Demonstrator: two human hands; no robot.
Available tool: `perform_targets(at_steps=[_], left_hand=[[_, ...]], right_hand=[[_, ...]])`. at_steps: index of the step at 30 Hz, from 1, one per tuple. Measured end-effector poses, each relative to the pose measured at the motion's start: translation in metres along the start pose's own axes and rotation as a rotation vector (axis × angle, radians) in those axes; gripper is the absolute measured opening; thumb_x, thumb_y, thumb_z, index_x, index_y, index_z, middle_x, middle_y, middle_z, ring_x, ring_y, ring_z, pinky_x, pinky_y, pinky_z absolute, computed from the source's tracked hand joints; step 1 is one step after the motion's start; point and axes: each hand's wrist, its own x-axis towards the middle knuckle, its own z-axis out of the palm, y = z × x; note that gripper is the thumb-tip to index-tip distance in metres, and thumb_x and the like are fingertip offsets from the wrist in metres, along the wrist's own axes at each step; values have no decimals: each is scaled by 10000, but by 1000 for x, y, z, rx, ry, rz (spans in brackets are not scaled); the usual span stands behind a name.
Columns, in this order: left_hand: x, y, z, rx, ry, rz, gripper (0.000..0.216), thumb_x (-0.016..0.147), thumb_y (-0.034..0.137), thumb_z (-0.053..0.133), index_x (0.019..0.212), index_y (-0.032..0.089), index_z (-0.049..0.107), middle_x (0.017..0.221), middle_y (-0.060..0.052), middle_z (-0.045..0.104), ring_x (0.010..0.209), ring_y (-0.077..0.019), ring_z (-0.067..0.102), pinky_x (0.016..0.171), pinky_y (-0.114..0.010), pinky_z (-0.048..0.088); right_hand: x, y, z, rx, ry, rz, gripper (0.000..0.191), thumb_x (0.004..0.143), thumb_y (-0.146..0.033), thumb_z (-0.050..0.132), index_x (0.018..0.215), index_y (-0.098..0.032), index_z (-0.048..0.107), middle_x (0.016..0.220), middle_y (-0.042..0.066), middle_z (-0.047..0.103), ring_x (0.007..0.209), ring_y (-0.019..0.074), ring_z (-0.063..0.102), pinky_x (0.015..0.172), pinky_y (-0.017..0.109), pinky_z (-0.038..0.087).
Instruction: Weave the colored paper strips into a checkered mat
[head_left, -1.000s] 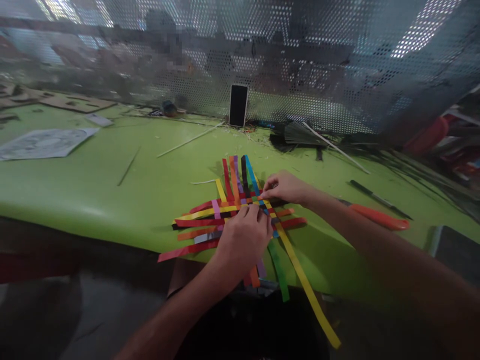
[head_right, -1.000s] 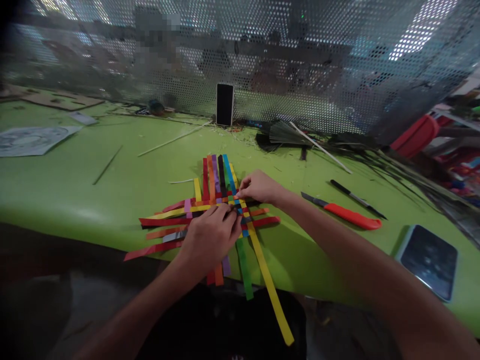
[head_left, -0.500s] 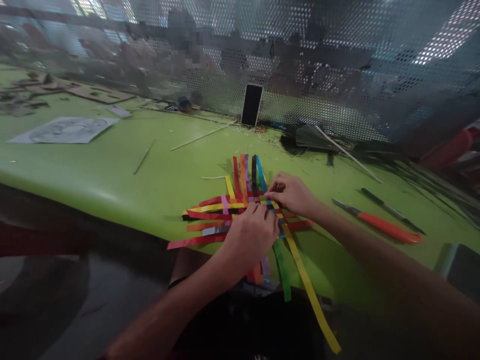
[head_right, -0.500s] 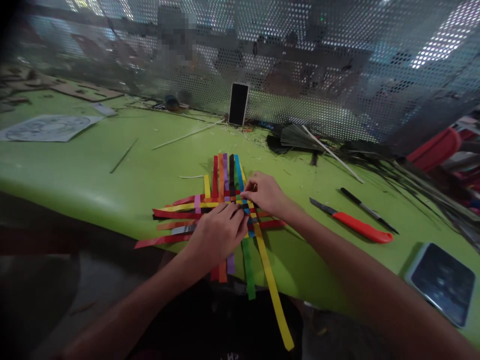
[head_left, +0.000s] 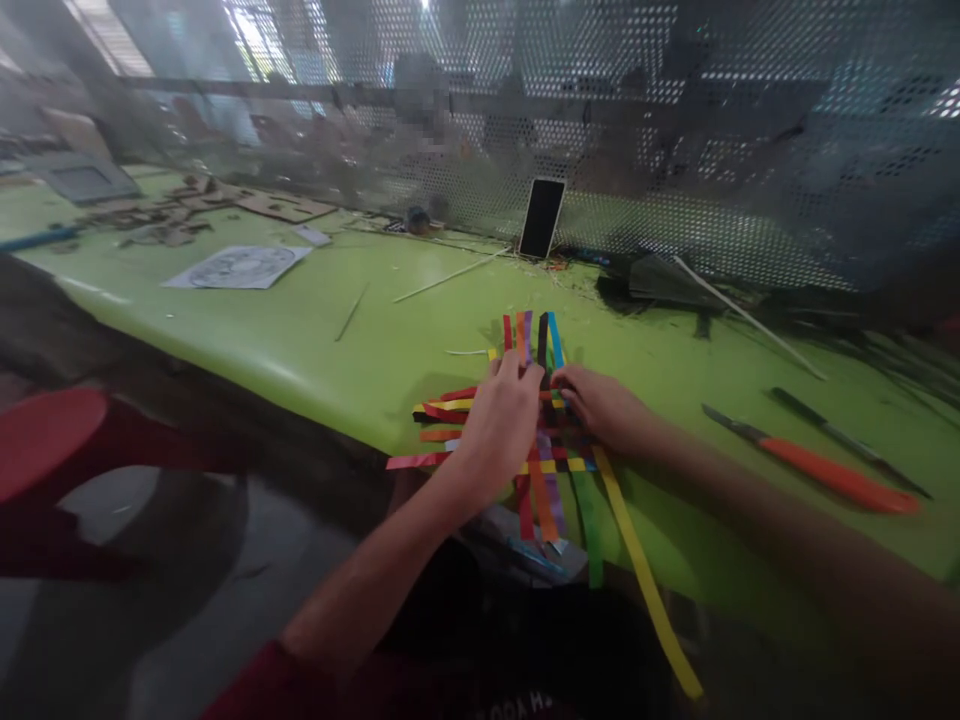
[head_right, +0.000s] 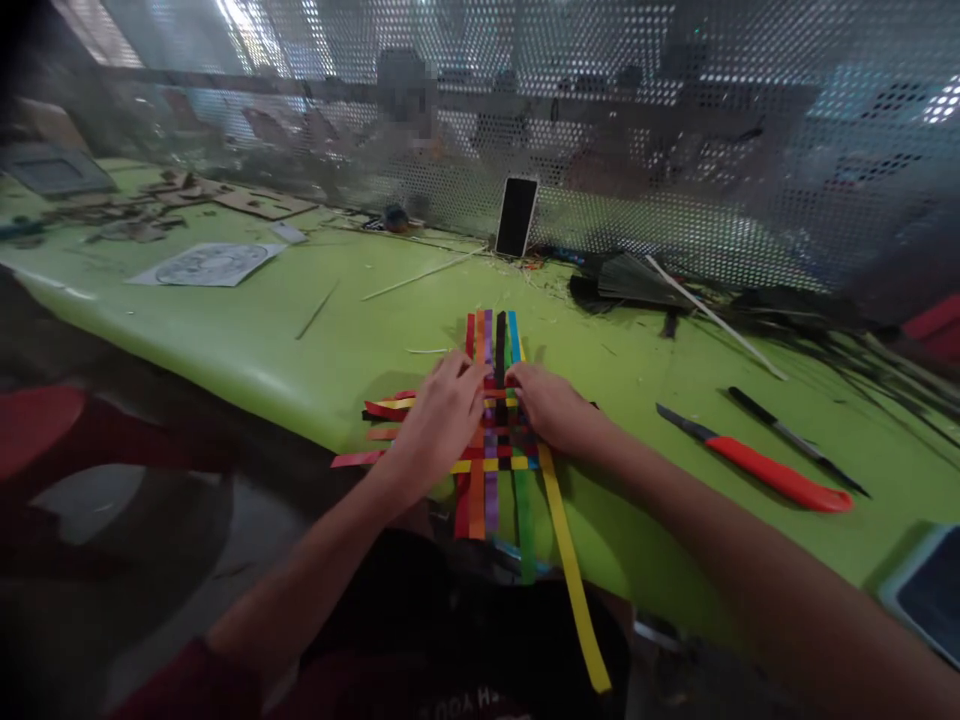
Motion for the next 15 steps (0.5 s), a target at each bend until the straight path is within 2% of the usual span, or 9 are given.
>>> perform_targets(at_steps=[3, 7, 12, 15], left_hand=[[9, -6, -7, 91, -84, 116, 259, 948, 7, 478, 1051, 117, 688, 1137, -137, 634, 1079, -269, 625, 1010, -420, 542], [15, -10, -5, 251, -245, 237, 259, 932, -8, 497, 982, 121, 716, 1112, -114, 675, 1080, -235, 639, 1025, -363, 529], [10, -6, 2, 332, -270, 246, 242, 968, 26, 517, 913, 88, 744, 1070, -132, 690, 1062, -250, 643, 959, -357, 554], [2, -2, 4, 380, -260, 238, 205, 962, 47, 553, 932, 76, 754, 1112, -166, 686, 1120, -297, 623, 913, -377, 577]], right_hand=[[-1, 2, 8, -39, 10, -15, 191, 988, -163, 435, 1038, -234, 605, 994, 95, 708, 857, 237, 616, 777, 347, 471], [-3, 0, 15, -84, 52, -28, 161, 943, -130, 510, 1038, -209, 613, 999, 105, 694, 876, 237, 605, 787, 350, 467], [-7, -13, 21, -192, 192, 61, 260, 949, -43, 421, 1016, -167, 639, 1081, 157, 656, 1034, 291, 582, 913, 418, 476], [-11, -19, 21, -239, 235, 94, 259, 924, -31, 449, 984, -167, 661, 1021, 152, 668, 1012, 306, 587, 940, 444, 473]])
